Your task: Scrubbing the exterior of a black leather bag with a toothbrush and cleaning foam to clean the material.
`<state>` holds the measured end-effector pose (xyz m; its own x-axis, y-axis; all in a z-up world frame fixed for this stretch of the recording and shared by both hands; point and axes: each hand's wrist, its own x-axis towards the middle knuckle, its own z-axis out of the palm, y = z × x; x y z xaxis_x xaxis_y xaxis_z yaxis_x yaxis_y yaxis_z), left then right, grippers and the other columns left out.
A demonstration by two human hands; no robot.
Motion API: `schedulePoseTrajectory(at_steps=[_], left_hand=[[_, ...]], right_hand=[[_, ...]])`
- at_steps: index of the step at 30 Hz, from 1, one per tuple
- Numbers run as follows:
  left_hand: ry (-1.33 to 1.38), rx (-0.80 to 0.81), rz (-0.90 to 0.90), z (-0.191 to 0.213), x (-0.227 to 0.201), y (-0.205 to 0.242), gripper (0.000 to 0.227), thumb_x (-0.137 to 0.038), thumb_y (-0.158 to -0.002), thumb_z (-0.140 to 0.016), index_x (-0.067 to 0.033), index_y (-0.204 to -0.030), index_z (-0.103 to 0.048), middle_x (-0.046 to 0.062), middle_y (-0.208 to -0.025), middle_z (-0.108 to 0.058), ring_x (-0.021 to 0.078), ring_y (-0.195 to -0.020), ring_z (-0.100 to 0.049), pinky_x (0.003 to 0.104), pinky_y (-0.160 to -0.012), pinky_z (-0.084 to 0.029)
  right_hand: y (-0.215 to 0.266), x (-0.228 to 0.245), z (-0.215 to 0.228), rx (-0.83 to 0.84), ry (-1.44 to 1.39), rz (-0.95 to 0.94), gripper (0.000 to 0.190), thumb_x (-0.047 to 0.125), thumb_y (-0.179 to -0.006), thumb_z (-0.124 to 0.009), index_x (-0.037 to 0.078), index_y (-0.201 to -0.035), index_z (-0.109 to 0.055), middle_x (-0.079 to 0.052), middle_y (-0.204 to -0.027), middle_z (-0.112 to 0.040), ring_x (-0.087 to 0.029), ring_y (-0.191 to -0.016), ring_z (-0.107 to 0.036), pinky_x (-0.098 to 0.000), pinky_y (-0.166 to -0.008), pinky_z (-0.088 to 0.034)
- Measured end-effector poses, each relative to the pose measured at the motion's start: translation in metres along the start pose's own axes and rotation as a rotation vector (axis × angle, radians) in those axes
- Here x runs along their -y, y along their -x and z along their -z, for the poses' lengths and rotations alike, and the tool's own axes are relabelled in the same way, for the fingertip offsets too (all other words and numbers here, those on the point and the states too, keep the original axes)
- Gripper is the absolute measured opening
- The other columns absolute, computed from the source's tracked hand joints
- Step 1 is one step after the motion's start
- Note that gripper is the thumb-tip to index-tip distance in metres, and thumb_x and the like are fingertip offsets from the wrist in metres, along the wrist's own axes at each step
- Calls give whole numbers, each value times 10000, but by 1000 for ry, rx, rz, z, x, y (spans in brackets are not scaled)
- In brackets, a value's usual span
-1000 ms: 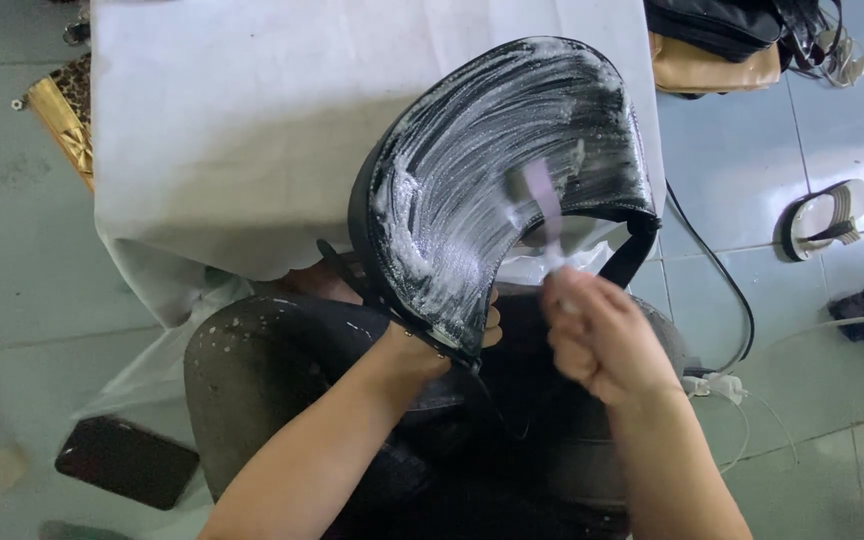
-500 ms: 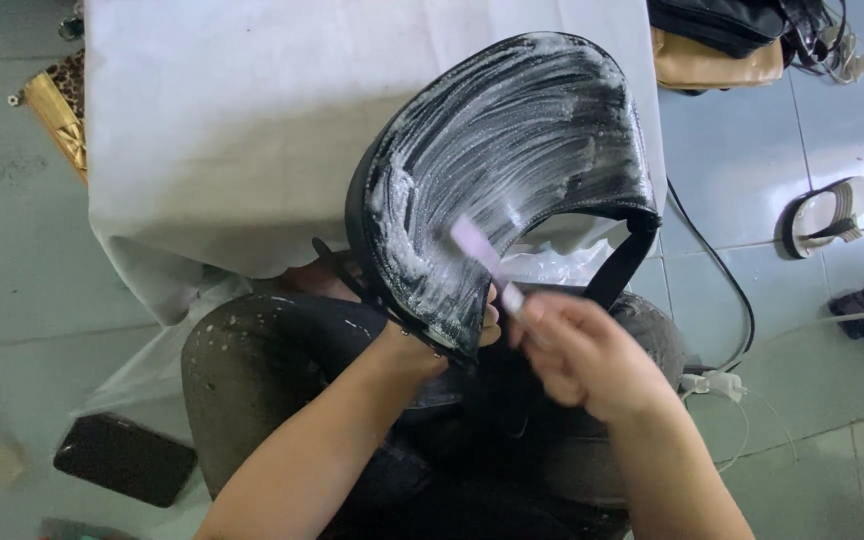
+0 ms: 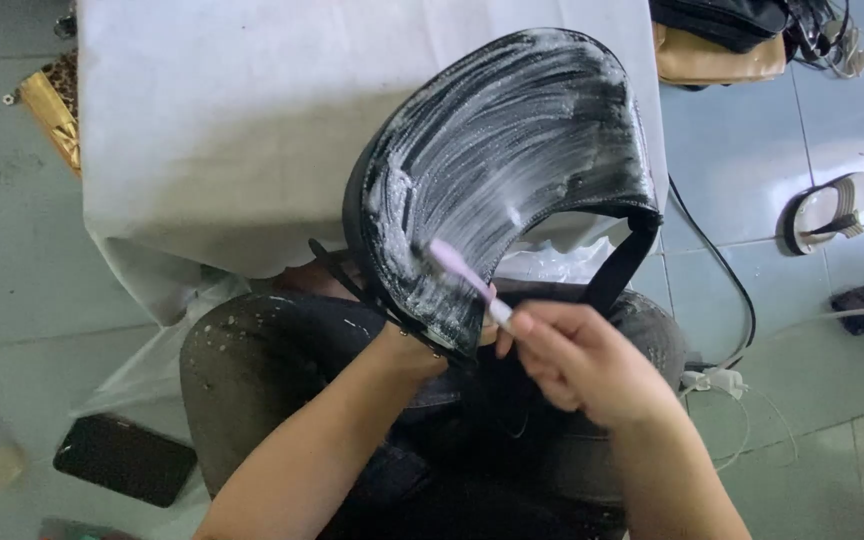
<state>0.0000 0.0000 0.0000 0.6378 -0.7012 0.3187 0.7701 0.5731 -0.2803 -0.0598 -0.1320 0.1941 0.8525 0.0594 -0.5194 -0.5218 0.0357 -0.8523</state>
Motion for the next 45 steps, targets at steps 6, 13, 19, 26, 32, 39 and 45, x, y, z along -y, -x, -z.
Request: schedulePoseTrajectory(at_steps=[6,13,19,26,32,39,45], left_hand=[[-15,16,12,-5,0,-2,240,-309,-1047,-487,-182,-865,-397,-1,-804,-340,157,-737,-282,353,-739,-252],[-15,9,19,-4,-1,-6,265,-300,-1043,-490,-185,-827,-386,-7,-763,-323,148,-697,-267,342,-706,-245],[37,-48,65,14,0,2,288,-292,-1040,-493,-187,-797,-377,-11,-731,-309,140,-664,-254,333,-680,-239],[48,-50,90,18,-2,8,312,-284,-1036,-495,-190,-767,-369,-16,-699,-296,133,-632,-242,324,-654,-232],[44,-32,112,16,-1,7,338,-276,-1033,-497,-192,-737,-360,-20,-666,-282,125,-600,-230,315,-628,-226],[22,-22,145,9,7,2,370,-267,-1029,-500,-195,-699,-349,-26,-626,-265,115,-560,-215,304,-595,-219],[-2,-11,150,2,5,-2,397,-259,-1026,-502,-198,-669,-340,-30,-593,-252,108,-528,-203,295,-569,-212]], right_hand=[[-22,13,10,-312,-183,212,277,263,-1103,-453,28,-1021,-573,33,-607,-344,-54,-300,-356,-215,-240,-321],[1,-9,-4,13,-166,-24,333,171,-1073,-510,-94,-899,-614,4,-524,-281,-63,-246,-258,-247,-173,-228],[-11,-10,24,-229,-178,122,296,237,-1090,-462,-24,-1025,-585,18,-559,-329,-62,-263,-357,-222,-199,-284],[-3,-31,12,-377,59,270,329,246,-1112,-411,7,-946,-564,-42,-501,-389,-173,-240,-446,-298,-203,-363],[-10,-23,33,-374,-117,237,303,259,-1122,-384,51,-973,-546,20,-588,-352,-94,-276,-399,-250,-218,-346],[-9,-30,21,-349,-92,245,268,222,-1104,-425,34,-959,-549,23,-565,-289,-103,-271,-350,-259,-212,-314],[-14,-15,33,-347,-136,265,304,286,-1124,-360,71,-986,-525,35,-592,-311,-96,-276,-368,-257,-223,-329]])
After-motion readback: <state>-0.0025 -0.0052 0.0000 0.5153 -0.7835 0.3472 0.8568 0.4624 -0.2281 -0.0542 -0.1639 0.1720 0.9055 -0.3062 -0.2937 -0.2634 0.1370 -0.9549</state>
